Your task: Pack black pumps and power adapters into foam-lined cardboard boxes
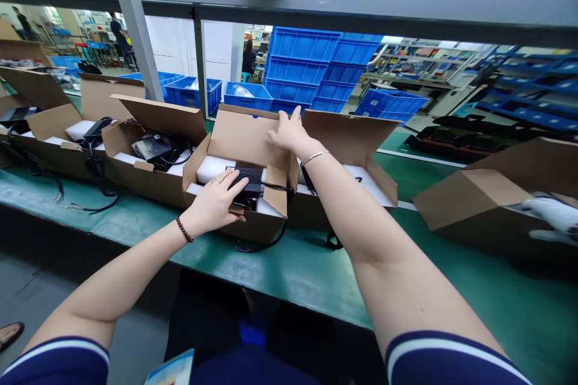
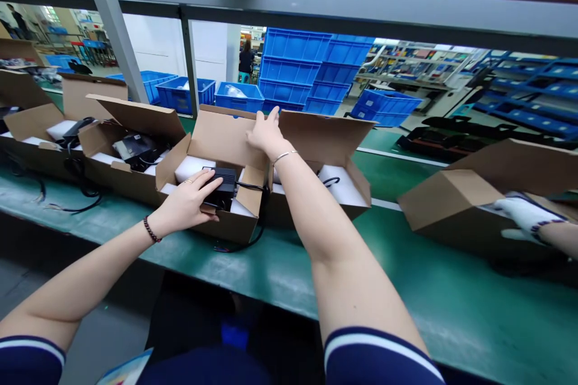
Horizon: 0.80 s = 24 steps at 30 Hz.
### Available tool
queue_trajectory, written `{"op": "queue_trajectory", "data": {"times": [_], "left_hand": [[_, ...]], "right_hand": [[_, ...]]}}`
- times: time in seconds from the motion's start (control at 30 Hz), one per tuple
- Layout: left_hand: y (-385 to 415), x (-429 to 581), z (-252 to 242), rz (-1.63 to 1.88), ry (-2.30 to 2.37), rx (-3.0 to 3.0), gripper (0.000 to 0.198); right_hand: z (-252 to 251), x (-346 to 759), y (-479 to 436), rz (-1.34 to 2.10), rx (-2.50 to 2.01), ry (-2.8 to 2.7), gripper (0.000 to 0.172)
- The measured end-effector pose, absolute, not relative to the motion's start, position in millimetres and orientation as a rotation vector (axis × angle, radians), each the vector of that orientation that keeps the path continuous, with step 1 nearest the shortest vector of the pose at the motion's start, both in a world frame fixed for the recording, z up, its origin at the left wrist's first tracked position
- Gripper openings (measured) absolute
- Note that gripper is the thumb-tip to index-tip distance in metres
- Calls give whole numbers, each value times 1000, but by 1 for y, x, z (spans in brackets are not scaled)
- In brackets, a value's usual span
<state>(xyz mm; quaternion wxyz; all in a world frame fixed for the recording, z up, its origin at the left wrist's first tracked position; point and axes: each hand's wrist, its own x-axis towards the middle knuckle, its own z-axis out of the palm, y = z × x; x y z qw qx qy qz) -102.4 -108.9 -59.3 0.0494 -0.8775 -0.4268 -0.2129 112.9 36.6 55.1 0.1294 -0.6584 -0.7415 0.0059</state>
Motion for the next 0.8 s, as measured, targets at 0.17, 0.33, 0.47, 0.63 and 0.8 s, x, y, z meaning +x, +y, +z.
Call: {"op": "queue_trajectory", "data": {"times": [0.17, 0.33, 0.47, 0.63, 0.8], "left_hand": [[-112, -104, -40, -586, -1402, -2705, 70], [-83, -96, -6, -432, -1477, -2783, 43], [-58, -78, 0, -247, -1438, -2890, 83], [-58, -69, -4, -309, -1432, -2876, 85], [-64, -75, 2, -454, -1348, -2886, 78]], "right_hand": [[63, 107, 61, -67, -1987, -2150, 73], [98, 113, 21, -289, -1909, -2196, 43], [90, 122, -45, -399, -1654, -2364, 27], [45, 156, -101, -259, -1245, -2237, 74], [-32, 183, -131, 238, -1478, -1713, 25]]}}
